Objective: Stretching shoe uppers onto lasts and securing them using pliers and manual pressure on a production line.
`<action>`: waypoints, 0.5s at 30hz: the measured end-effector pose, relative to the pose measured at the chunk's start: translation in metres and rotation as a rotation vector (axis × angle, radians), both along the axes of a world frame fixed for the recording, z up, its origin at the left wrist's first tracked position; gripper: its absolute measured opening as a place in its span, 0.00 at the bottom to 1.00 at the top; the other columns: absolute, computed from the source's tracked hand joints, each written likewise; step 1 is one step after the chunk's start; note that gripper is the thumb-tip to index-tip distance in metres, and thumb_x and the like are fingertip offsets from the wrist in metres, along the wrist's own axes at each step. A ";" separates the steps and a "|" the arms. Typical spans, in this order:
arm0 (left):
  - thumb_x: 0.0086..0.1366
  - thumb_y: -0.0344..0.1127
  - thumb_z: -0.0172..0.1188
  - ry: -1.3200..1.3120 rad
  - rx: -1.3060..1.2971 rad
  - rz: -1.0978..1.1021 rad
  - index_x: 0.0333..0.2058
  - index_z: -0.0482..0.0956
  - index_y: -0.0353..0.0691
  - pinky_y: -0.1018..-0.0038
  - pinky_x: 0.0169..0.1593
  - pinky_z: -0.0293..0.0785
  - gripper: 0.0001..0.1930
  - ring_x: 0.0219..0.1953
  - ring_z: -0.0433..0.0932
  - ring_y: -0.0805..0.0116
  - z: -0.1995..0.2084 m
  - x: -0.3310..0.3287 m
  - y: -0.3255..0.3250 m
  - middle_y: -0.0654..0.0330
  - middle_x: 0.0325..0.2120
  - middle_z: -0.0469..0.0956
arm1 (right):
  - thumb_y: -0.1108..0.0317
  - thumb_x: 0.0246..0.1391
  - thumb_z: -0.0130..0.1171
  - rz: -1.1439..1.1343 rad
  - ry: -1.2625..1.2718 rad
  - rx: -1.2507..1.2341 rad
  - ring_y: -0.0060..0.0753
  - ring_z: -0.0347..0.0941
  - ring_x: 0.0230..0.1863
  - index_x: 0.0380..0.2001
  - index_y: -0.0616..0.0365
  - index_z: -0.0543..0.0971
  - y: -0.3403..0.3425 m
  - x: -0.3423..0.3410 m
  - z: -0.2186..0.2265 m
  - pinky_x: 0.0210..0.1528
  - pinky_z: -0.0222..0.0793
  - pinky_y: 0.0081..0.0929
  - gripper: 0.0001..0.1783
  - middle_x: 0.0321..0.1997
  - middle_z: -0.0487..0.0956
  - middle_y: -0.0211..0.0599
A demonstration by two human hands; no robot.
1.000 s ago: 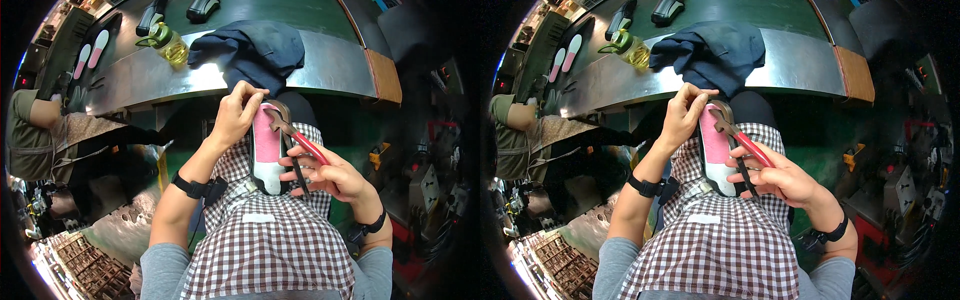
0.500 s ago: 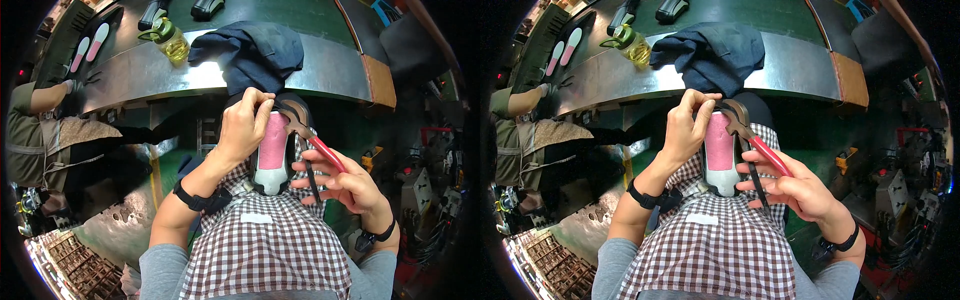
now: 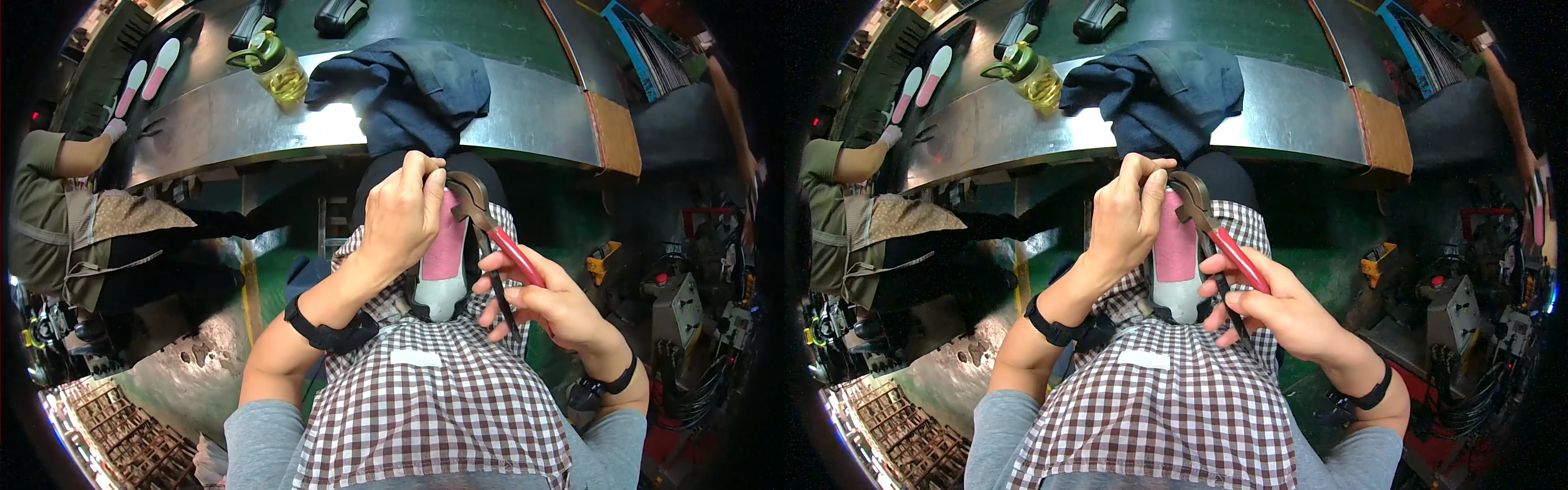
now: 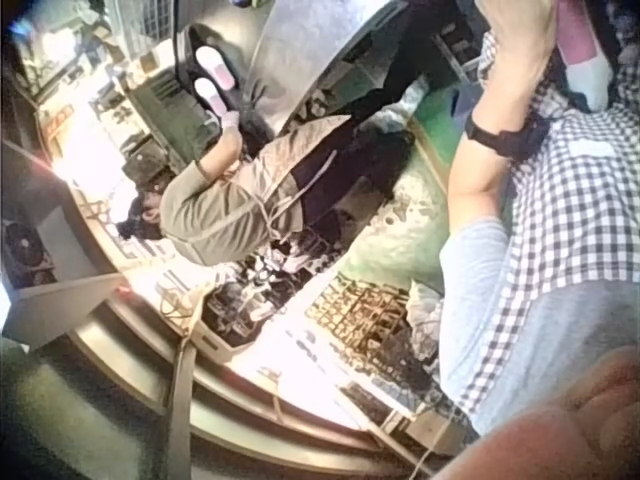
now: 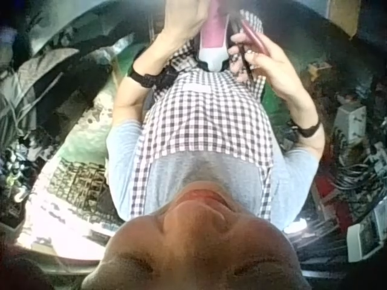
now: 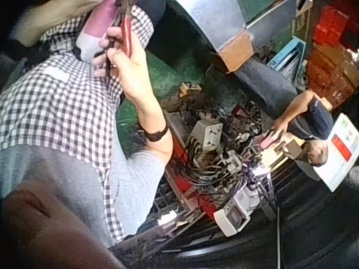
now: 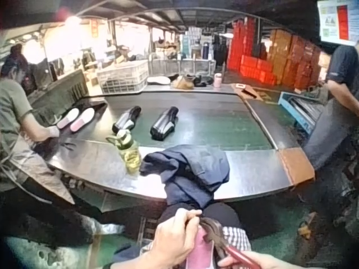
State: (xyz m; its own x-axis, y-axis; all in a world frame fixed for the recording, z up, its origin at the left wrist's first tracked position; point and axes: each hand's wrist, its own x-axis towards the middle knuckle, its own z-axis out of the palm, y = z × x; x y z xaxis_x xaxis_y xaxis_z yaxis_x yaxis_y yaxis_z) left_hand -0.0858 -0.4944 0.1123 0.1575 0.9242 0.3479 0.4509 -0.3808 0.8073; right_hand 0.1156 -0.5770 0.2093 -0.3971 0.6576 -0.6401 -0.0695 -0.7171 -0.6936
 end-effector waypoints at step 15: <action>0.49 0.33 0.71 -0.285 -0.538 -0.292 0.72 0.40 0.34 0.67 0.70 0.53 0.58 0.68 0.57 0.58 -0.051 -0.015 -0.002 0.44 0.67 0.54 | 0.63 0.67 0.54 -0.116 -0.141 0.500 0.13 0.63 0.23 0.44 0.58 0.66 -0.027 -0.007 -0.122 0.24 0.60 0.14 0.11 0.29 0.70 0.26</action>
